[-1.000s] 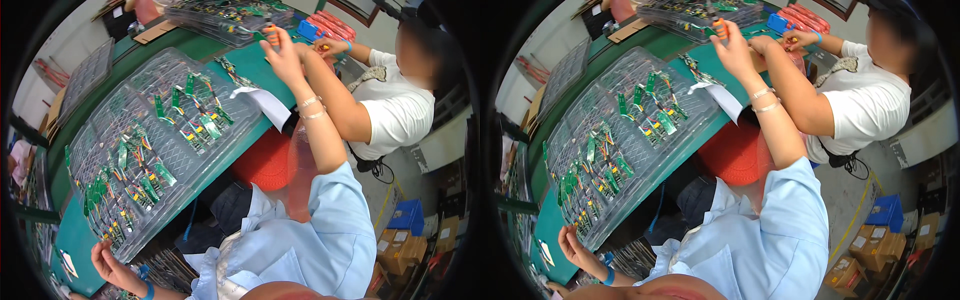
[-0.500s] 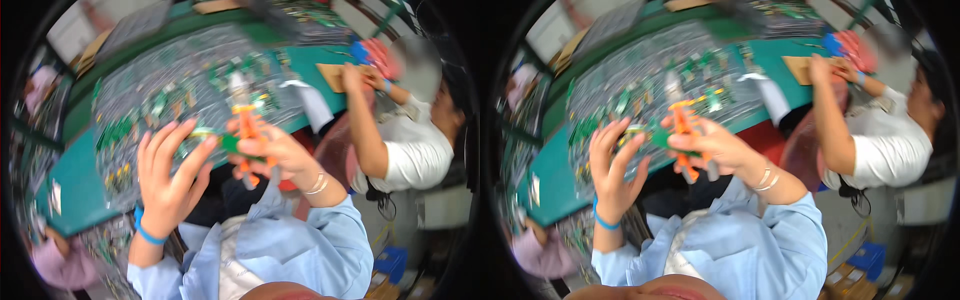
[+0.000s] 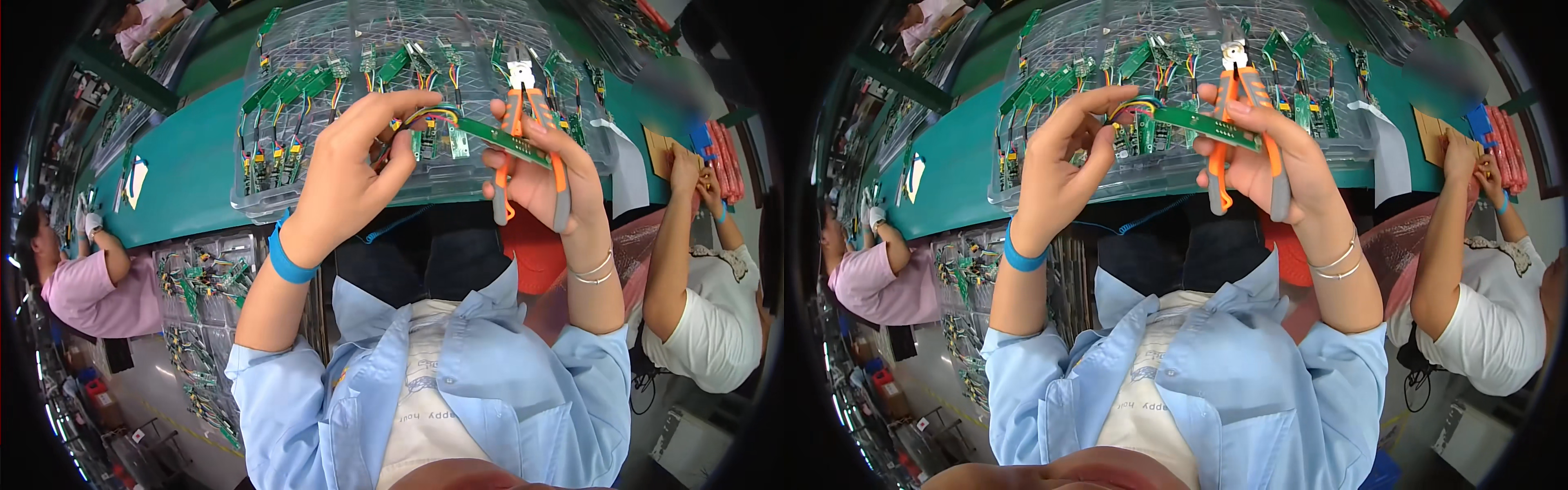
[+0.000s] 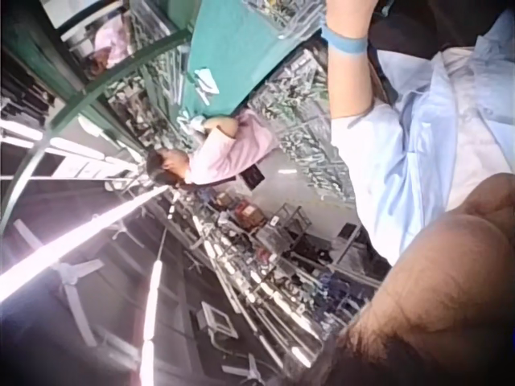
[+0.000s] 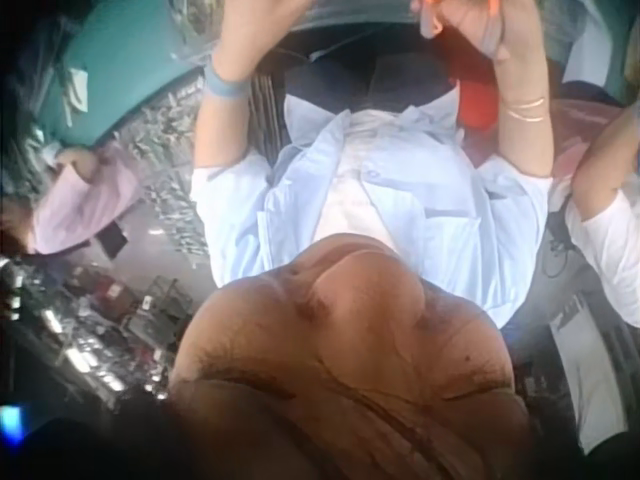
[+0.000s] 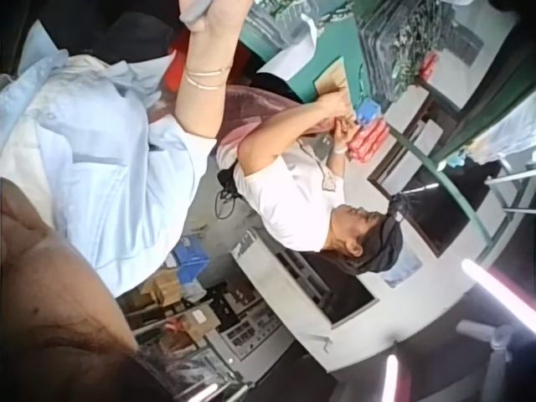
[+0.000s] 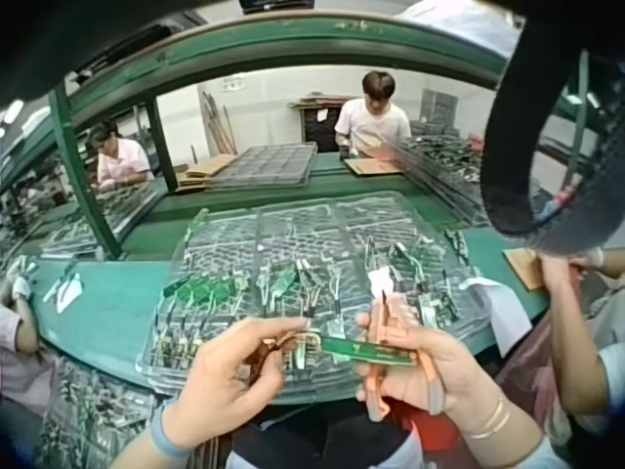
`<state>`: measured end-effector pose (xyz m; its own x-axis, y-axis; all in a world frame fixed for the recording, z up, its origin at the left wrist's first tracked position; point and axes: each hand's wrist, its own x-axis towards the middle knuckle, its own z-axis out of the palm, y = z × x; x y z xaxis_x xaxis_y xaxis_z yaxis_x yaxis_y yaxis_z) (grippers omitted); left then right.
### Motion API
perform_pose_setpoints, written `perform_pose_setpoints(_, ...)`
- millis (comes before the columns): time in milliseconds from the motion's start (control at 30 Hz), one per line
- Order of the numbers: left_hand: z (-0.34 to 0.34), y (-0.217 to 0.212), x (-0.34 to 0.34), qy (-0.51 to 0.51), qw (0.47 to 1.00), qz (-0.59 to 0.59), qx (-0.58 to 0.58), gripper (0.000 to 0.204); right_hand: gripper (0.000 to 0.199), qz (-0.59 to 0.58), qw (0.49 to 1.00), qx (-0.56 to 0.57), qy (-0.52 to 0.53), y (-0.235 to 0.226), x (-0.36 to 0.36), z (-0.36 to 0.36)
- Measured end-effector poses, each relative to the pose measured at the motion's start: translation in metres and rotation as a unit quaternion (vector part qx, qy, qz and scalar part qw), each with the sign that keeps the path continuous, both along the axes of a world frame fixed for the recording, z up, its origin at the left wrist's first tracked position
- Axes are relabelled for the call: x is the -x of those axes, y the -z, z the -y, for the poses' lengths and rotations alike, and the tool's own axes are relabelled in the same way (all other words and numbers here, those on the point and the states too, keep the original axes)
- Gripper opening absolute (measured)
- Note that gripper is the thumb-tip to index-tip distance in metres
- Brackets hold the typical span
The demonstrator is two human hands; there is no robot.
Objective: The person trims circuit board assemblies using pliers and places them into a plastic tray.
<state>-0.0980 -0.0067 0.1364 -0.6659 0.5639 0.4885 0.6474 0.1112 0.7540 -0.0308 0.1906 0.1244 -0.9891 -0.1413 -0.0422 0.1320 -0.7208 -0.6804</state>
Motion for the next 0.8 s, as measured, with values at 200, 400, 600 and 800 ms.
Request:
perform_pose_setpoints(200,0.002,0.002,-0.005,0.106,0.989,-0.034,0.101,0.042,0.038,0.027,0.998,0.012,-0.053,-0.013,-0.003,0.006)
perform_pose_setpoints(400,0.021,0.01,-0.042,0.079,0.993,0.028,0.084,0.041,0.05,-0.041,0.997,-0.035,-0.049,-0.002,-0.025,0.016)
perform_pose_setpoints(600,0.035,0.056,-0.057,0.028,0.995,0.097,-0.012,0.046,0.06,-0.086,0.981,-0.168,-0.037,0.011,-0.032,0.039)
perform_pose_setpoints(800,0.051,0.072,-0.07,0.018,0.986,0.161,-0.026,0.036,0.055,-0.109,0.979,-0.145,-0.094,0.026,-0.018,0.057)
